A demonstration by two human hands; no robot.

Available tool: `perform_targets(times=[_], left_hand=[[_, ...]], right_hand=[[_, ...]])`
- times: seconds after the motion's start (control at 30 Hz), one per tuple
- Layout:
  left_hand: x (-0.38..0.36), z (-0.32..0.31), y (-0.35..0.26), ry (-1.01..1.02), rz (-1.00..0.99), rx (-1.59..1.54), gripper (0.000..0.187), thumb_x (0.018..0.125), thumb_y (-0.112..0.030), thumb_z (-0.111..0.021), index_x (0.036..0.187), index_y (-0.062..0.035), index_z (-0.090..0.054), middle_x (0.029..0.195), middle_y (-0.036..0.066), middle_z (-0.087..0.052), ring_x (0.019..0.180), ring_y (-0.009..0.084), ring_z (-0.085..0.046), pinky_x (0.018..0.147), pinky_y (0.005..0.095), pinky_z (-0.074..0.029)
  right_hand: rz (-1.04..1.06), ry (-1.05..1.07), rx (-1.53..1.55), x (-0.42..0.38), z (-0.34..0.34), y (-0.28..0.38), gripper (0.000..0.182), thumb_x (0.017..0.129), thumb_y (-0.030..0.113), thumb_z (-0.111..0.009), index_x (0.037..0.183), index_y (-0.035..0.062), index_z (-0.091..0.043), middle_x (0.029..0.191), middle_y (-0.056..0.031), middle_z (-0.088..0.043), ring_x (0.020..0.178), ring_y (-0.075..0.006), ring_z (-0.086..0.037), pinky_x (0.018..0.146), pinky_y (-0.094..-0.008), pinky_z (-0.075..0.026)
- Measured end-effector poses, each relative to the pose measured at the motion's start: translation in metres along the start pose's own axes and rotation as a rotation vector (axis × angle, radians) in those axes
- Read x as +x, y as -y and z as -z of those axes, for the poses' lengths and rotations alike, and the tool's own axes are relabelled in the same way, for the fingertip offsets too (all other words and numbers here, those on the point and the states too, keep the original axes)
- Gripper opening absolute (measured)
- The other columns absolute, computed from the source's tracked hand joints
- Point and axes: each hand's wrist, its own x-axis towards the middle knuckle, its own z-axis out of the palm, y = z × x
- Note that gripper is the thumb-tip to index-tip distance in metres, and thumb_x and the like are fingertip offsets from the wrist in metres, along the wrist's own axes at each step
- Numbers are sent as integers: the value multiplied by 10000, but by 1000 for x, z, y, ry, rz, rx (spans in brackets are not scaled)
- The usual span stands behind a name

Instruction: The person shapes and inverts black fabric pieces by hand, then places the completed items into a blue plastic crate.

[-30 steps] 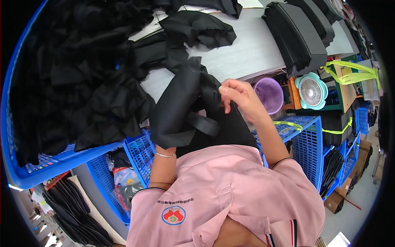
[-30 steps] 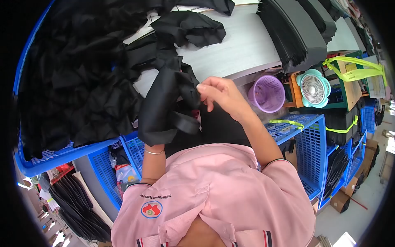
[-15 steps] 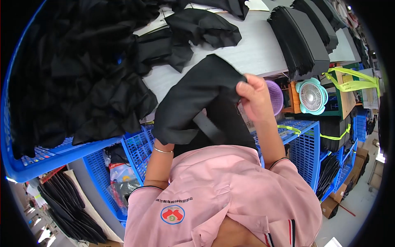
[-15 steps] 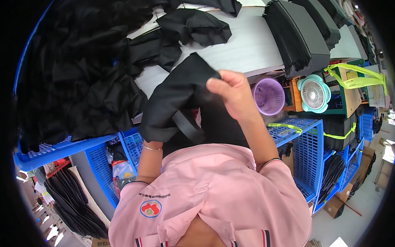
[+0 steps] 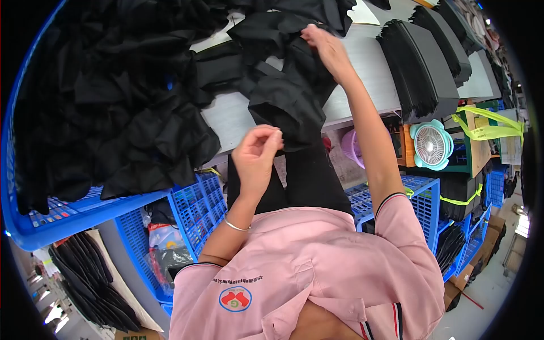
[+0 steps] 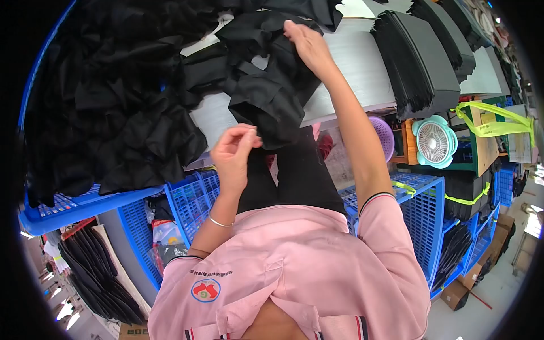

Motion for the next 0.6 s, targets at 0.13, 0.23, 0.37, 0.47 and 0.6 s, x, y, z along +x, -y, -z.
perform_targets(times=[0.13,0.23,0.37,0.47,0.6], left_hand=[[29,14,-20,-127,-453,511,349,826,-47,-750,1147,3,-622,1170,112,-640,1085,182,-592,974,306,-440],[64,12,-31,88,-496,672,539,800,-108,-769,1296,-20,-578,1302,138,-603,1235,217,-543,1045,328,-396],[102,9,-31,475,-175,667,628,807,-151,-757,1380,-30,-528,1347,144,-588,1284,225,-526,1072,319,-375],[123,10,-24,608,-46,681,552,787,-160,-772,1284,-6,-590,1170,105,-671,1107,184,-607,986,295,-433],[124,8,-25,642,237,530,379,770,-122,-792,1103,-14,-645,982,15,-683,916,85,-610,864,253,-471]], right_hand=[[164,-277,-64,-59,30,38,295,936,209,-626,1166,26,-646,1103,-124,-692,1068,-262,-640,964,-346,-451],[309,-156,-312,-109,53,20,407,837,76,-677,1237,61,-606,1256,-118,-626,1151,-282,-594,1000,-352,-432],[416,-24,-635,-124,47,13,554,750,8,-679,1286,72,-555,1318,-111,-565,1144,-301,-573,984,-388,-441],[422,-129,-669,-116,34,8,513,726,-29,-671,1220,54,-563,1253,-112,-584,1038,-311,-605,918,-396,-474],[472,-210,-706,-108,26,-16,379,730,-44,-662,1093,44,-596,1140,-106,-629,986,-322,-625,836,-362,-512]])
